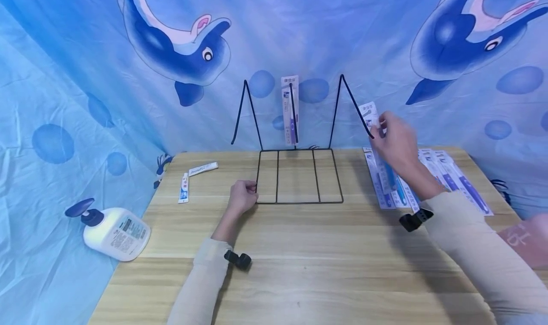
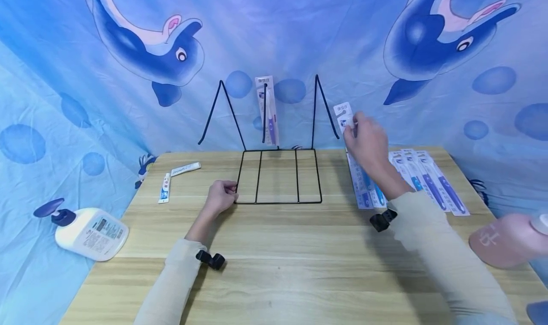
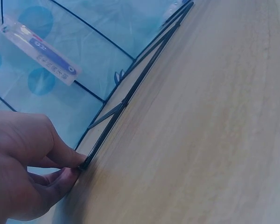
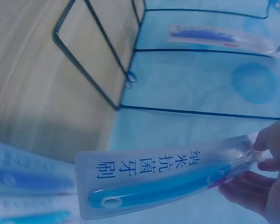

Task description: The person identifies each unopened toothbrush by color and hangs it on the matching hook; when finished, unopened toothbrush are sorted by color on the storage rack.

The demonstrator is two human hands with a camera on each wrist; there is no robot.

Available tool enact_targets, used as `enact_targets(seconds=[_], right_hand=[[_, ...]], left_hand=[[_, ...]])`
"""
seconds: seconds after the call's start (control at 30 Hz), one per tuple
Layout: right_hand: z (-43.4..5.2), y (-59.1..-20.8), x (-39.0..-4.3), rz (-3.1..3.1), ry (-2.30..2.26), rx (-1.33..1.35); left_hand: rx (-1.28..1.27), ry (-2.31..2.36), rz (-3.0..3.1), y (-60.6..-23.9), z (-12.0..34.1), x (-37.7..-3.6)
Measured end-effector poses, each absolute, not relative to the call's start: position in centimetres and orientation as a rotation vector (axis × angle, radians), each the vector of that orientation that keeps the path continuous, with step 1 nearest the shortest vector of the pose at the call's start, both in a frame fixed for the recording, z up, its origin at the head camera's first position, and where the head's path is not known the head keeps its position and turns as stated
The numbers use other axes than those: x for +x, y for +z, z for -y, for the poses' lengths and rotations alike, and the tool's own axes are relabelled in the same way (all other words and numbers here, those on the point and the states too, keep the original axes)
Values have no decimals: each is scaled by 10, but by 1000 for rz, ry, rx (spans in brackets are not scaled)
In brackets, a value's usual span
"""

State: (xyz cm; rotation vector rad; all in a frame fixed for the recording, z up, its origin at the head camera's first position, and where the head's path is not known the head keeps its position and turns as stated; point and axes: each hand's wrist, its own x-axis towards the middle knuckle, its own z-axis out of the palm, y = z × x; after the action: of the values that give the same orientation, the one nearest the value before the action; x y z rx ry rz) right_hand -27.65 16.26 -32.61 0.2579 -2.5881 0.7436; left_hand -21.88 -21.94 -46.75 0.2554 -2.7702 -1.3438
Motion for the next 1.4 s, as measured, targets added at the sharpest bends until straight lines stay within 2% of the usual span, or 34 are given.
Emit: enact_targets(seconds=[0.37, 0.73, 1.07, 1.4], right_hand=[[-180, -285, -217, 2251, 661, 465], [-177, -287, -175, 2031, 587, 629], [-163, -308, -167, 2042, 651, 666], [-157, -324, -184, 2086, 692, 638]], left_hand=[[255, -1361, 2752, -469, 220, -219], [221, -1330, 2726, -466, 218, -214], [233, -1334, 2718, -467, 219, -216], [217, -1347, 2718, -471, 220, -217]])
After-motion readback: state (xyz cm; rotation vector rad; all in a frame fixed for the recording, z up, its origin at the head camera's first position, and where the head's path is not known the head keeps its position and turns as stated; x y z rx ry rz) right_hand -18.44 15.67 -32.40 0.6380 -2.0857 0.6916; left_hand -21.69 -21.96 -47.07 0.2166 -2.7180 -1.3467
